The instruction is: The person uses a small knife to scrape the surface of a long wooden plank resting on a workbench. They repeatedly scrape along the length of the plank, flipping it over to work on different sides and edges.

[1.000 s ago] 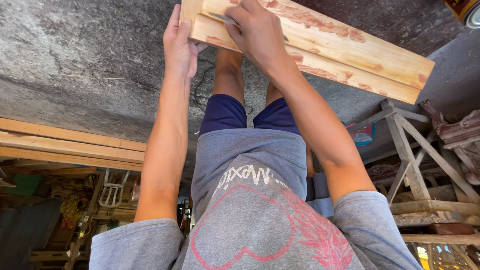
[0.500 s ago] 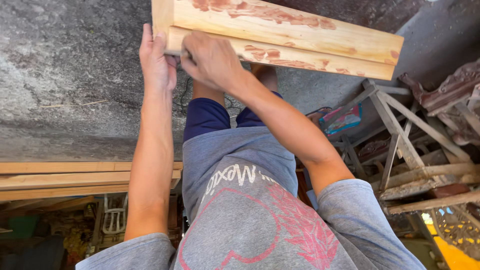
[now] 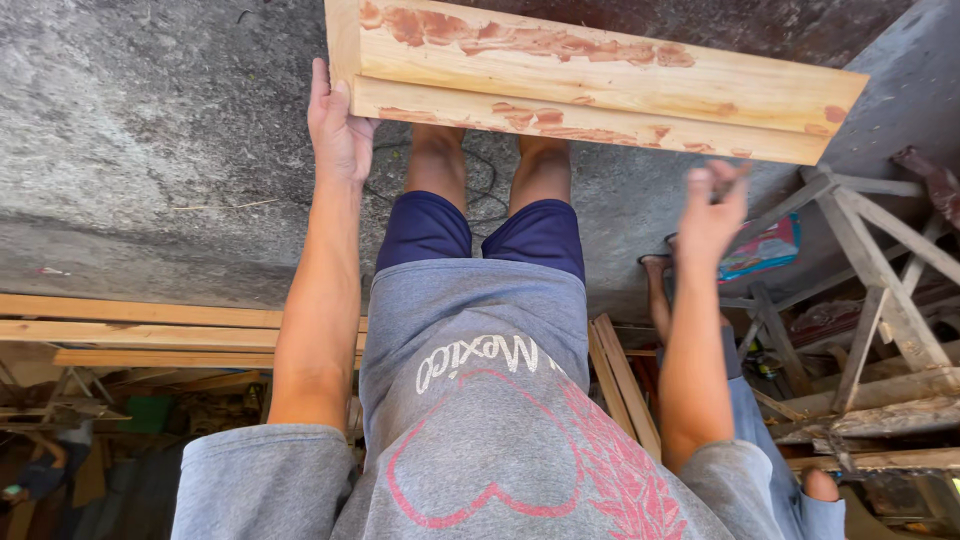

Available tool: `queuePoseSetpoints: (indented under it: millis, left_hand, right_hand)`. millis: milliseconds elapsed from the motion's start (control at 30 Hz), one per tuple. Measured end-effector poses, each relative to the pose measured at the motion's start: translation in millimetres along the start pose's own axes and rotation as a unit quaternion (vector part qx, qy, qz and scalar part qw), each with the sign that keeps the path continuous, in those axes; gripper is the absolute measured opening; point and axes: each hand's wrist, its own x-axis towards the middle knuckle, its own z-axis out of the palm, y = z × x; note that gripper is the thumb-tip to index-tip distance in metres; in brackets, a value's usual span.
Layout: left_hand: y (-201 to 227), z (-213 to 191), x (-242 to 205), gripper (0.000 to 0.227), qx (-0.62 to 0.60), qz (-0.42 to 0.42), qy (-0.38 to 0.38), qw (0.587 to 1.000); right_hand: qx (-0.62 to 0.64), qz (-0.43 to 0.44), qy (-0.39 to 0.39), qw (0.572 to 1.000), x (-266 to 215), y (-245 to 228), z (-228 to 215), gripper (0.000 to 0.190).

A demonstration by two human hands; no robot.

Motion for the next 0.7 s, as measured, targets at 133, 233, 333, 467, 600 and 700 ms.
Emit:
queuePoseSetpoints:
  millis: [133,233,333,467,600,700]
  left_hand:
    - [-3,5,1,0.086,0.031,0.003,0.008,0.999]
    - [17,21,-8,0.079,0.103,0.023,0.023,0.994]
    - [23,44,-12,0.07,0.066,0.006,0.017,0.998]
    - [47,62,-11,0.067,0.151,0.028,0.096,0.984]
    - [61,86,-15,0.066,0.131,0.008,0.077,0.988]
    - [65,106,-20,0.064,0.156,0.016,0.078,0.985]
  right_hand:
    - [-0.01,0.097,0.106,0.99,35,101,-65,0.028]
    - [0.023,0.144,0.128,0.981,55,144,-75,0.034]
    - [0.103,0.327,0.149,0.927,68,159,-104,0.05]
    - [0.286,0.298,0.064,0.909,82,157,-98,0.064]
    - [0.395,0.278,0.052,0.874,109,152,-113,0.065]
    - [0.445,0.279,0.065,0.849,123,161,-124,0.057]
